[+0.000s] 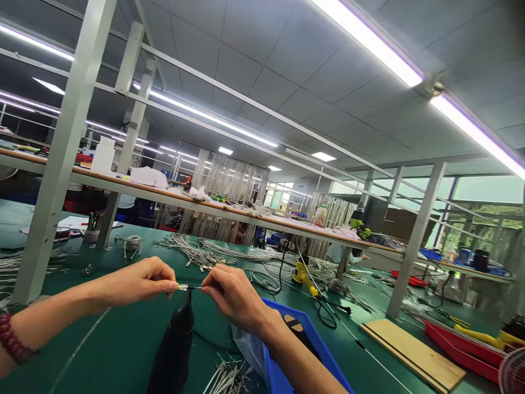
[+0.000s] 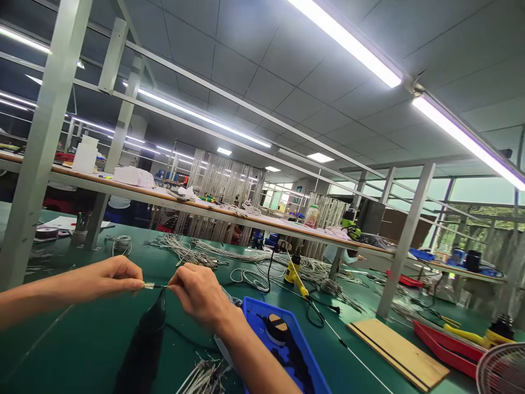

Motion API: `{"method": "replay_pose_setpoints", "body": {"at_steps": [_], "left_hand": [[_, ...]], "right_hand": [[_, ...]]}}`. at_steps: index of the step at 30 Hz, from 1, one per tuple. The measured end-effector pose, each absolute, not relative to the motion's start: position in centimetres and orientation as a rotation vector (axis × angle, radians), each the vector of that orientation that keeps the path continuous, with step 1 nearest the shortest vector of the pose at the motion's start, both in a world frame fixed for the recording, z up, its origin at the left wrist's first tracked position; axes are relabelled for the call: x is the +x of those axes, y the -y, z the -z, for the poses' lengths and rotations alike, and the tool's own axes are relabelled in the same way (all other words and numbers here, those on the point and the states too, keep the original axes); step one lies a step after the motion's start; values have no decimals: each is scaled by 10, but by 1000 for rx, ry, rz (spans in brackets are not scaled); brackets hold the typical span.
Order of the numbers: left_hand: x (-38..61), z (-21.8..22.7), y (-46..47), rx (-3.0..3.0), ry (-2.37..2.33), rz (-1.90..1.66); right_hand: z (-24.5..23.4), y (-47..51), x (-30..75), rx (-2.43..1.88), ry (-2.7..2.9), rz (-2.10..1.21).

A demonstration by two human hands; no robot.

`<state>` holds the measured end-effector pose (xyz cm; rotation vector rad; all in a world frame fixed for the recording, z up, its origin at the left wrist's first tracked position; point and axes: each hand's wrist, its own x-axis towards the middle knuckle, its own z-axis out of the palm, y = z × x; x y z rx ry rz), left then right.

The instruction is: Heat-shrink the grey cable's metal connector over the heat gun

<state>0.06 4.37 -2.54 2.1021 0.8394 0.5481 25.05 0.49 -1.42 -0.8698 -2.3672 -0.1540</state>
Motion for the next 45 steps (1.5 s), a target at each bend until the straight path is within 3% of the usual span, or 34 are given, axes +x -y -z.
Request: {"method": "replay_pose_setpoints", "body": {"at_steps": [45], "left_hand": [[12, 43, -53, 2214, -1017, -597]], "right_hand": [[45, -30, 259, -980, 2339, 116]]}}
